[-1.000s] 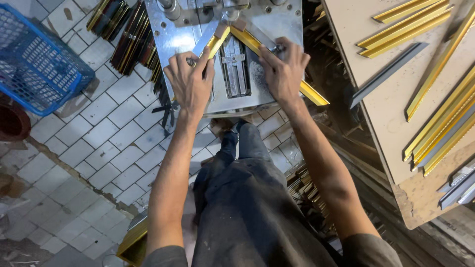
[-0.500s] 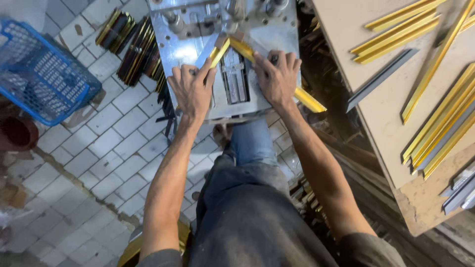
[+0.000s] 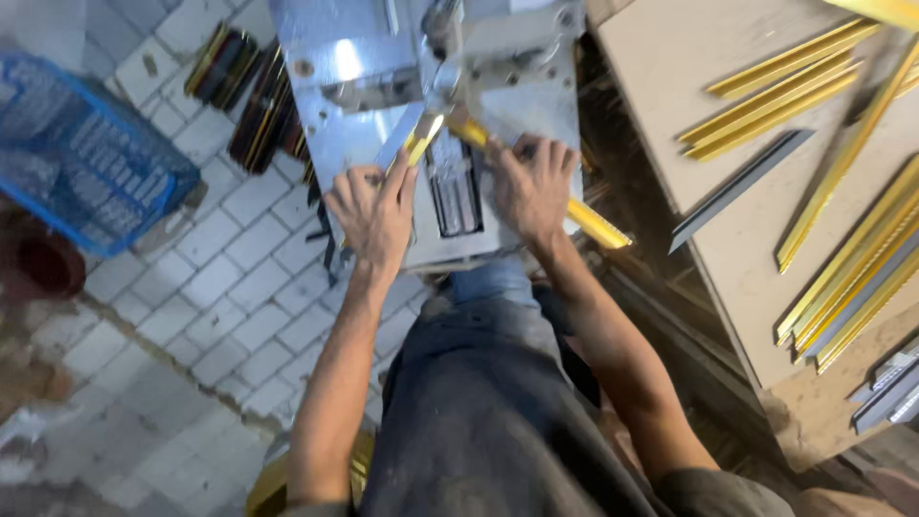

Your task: The person places mitered gold picture frame moulding corners into a frame joining press, aligns the corners, and operates the press to fasten the joints with fasteners. They then set completed frames on the work table and pick up the next set of moulding pieces to repeat the process.

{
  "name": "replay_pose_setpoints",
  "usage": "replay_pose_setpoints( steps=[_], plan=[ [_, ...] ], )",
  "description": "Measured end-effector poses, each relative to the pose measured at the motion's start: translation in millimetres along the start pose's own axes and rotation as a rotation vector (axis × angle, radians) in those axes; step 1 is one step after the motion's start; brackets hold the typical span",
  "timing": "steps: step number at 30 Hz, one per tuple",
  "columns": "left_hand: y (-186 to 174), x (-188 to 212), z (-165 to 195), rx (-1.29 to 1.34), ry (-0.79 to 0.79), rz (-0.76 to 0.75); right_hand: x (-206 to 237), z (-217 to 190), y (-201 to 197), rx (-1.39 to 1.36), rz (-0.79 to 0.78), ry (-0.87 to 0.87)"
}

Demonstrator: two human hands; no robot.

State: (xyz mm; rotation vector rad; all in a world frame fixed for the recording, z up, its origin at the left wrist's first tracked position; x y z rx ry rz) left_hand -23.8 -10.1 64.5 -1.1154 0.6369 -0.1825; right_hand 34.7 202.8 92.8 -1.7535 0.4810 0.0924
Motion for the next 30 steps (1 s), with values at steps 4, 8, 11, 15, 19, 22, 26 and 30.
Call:
replay_pose_setpoints(
  steps=[4,8,11,15,19,22,26,30],
  plan=[
    [6.2,3.5,-3.8,-0.006,0.001,-0.022,1.8,6.6,-3.1,-0.097,0.065,-0.006],
    [15.1,6.9,-3.7,-0.049,0.022,-0.025,4.1,14.3,-2.0,-0.142,0.064,0.011],
    [7.2,10.1,4.4,0.026,0.053,0.047,9.9,19.9,-13.4,-0.109,-0.019,0.044],
    [-23.2,33.1,26.3,-0.157,0.09,-0.038,50.2,45.7,-56.8,-0.068,0.05,0.043],
    [-47.3,84.5,58.3,-0.365,0.152,-0.211,114.7,95.1,-90.9,-0.048,-0.278,0.272],
    [-42.3,114.9,86.7,-0.417,0.41,-0.083,138.8,77.4,-117.3,-0.121,0.119,-0.116],
    [-2.4,122.3,84.4,-0.244,0.519,-0.113,119.4,50.9,-119.8,-0.269,0.157,-0.443],
    [41.6,103.5,56.3,-0.099,0.487,-0.268,76.1,145.8,-151.2,-0.143,0.336,0.074]
  ],
)
Point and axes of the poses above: each hand's wrist, its own x-axis away from the middle knuckle, its own y-axis out of the palm, z = x × y, the point moved 4 cm from there along -x, towards the middle knuckle, and after that the axes turned 8 degrees about y, right-handed, at the moved point
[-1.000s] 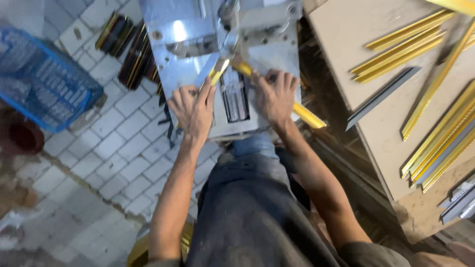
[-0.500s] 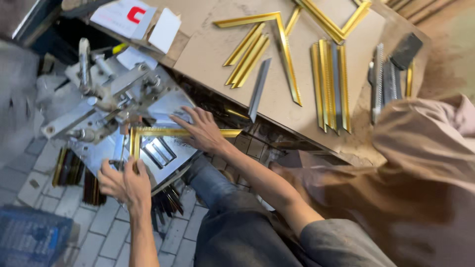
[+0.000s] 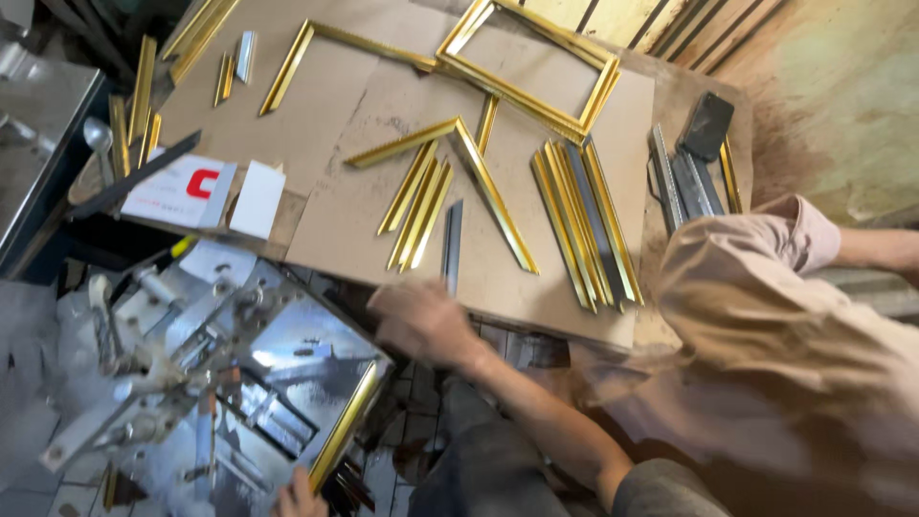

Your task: The person places mitered gold picture frame moulding corners into a frame joining press, aligns the corners, and operates the press to fasten the joints with fasteners. They then set completed frames on the work table and pick up the next set of moulding pieces to repeat the process.

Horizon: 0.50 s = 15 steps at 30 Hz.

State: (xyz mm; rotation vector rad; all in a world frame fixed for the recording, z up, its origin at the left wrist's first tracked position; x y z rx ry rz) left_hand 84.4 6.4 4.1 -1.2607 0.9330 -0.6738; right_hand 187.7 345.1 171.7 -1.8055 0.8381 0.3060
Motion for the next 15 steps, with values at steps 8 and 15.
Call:
replay_pose_setpoints(
  steps=[8,15],
  plan=[
    [19.5,-44.0,-12.6,0.091,-0.015,-0.154,-13.1,240.6,-50.7,0.501,-0.042,0.741],
    [-56.3,-85.0,17.9,0.131,0.027,0.029,-10.8,215.6,-21.6,-0.359,0.259,1.036]
  ],
)
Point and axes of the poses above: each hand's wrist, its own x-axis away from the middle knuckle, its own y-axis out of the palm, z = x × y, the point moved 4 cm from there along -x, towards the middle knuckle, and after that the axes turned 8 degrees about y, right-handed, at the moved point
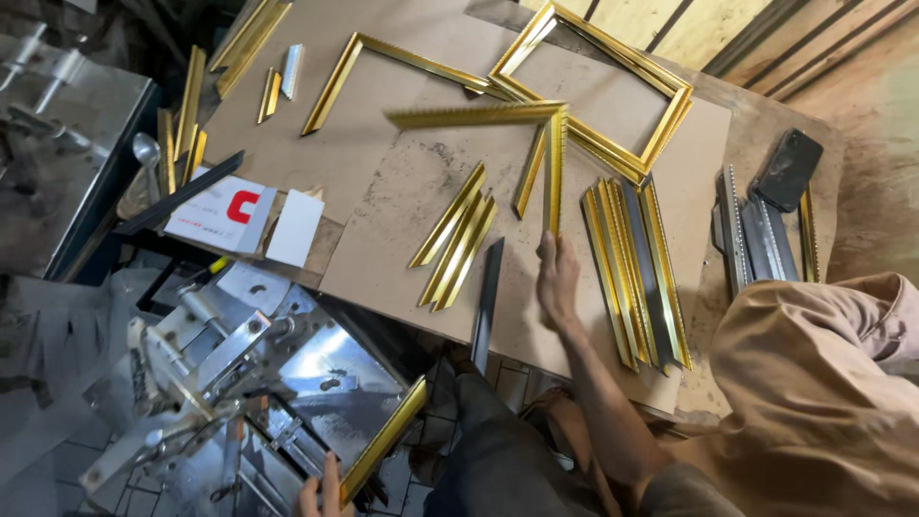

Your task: The person places mitered gold picture frame moulding corners into a frame joining press, aligns the corners, and operates the press to fasten the joints with fasteners. They then set completed frames on the work table and pick up the next set of moulding pieces to repeat the process.

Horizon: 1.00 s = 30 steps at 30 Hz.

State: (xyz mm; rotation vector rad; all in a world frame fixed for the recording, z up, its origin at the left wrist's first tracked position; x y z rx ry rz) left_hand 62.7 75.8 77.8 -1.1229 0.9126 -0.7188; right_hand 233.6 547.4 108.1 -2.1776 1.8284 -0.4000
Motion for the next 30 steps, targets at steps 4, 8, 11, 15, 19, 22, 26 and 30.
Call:
replay_pose_setpoints(
  steps=[4,8,11,15,19,22,26,30],
  plan=[
    [-75.0,-20.0,43.5,-0.051,0.008,0.194,99.8,-38.4,68.8,-0.162,-0.402,-0.048],
    [-122.8,-19.9,45.4,-0.22,-0.03,0.197,251.8,-74.1,120.3,-0.561,-0.983,-0.03],
    [-128.4,13.5,19.2,-0.087,-0.003,0.2,320.4,-89.1,120.7,-0.634,-1.17,-0.027],
    [-110.2,94.5,12.0,-0.094,0.106,0.24,315.2,-97.1,106.5,-0.567,-0.948,0.011],
    [-82.6,149.4,35.2,-0.019,0.081,0.033,282.9,-119.2,79.0,-0.297,-0.363,-0.589],
    [-93.4,164.6,30.7,-0.158,0.015,0.203,286.1,-117.9,86.6,0.117,-0.568,-0.746],
    [-107.5,185.1,-36.9,-0.195,-0.548,0.155,305.5,-93.4,102.0,0.423,-0.675,-0.853],
    [-82.4,182.8,-70.2,-0.125,-0.512,0.039,315.9,-63.2,135.0,0.554,-0.623,-0.974]
  ],
)
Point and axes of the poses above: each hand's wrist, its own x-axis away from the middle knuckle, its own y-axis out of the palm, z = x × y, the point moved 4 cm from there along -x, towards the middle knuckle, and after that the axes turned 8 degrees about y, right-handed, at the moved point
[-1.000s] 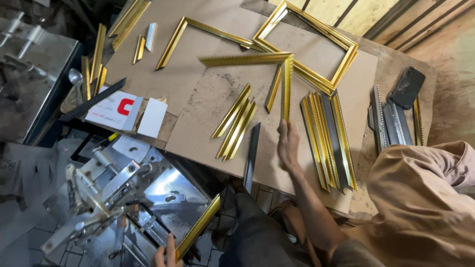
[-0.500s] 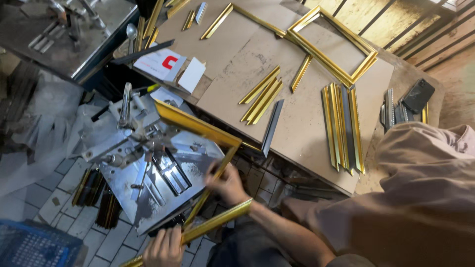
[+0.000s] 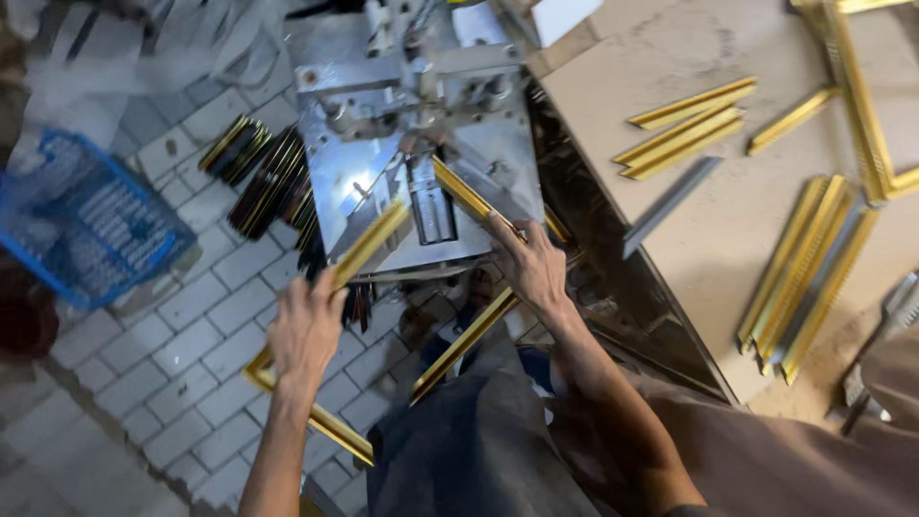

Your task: The person places mitered gold picture frame moulding corners into a frame joining press, aligns the corners, and operates the press to fasten the joints with fasteners. They then set completed frames on the work table and pick up the next set of moulding pieces to repeat the process.

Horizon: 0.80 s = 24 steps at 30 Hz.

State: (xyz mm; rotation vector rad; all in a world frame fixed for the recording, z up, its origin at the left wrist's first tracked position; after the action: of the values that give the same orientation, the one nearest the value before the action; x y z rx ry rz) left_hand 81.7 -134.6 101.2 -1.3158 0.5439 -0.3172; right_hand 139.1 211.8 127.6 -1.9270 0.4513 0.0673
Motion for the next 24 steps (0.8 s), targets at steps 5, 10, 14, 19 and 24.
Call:
replay_pose_setpoints(
  steps=[5,10,14,19,24],
  plan=[
    [46.4,-37.9,15.5,0.099,-0.032,-0.018,-12.0,7.2,32.1,0.254,-0.027,-0.053],
    [51.2,-87.5,25.0,0.137,-0.054,0.102,-48.2,11.1,32.9,0.169,0.023,0.02],
    [48.2,-104.9,25.2,0.176,-0.023,0.097,-79.8,0.5,49.4,0.048,-0.058,-0.03],
    [59.2,-126.6,33.6,0.228,0.024,0.134,-87.4,-7.8,60.7,0.034,-0.063,-0.048],
    [72.8,-142.8,38.3,0.196,0.021,0.145,-86.6,0.5,65.9,0.055,-0.09,-0.016]
  ],
)
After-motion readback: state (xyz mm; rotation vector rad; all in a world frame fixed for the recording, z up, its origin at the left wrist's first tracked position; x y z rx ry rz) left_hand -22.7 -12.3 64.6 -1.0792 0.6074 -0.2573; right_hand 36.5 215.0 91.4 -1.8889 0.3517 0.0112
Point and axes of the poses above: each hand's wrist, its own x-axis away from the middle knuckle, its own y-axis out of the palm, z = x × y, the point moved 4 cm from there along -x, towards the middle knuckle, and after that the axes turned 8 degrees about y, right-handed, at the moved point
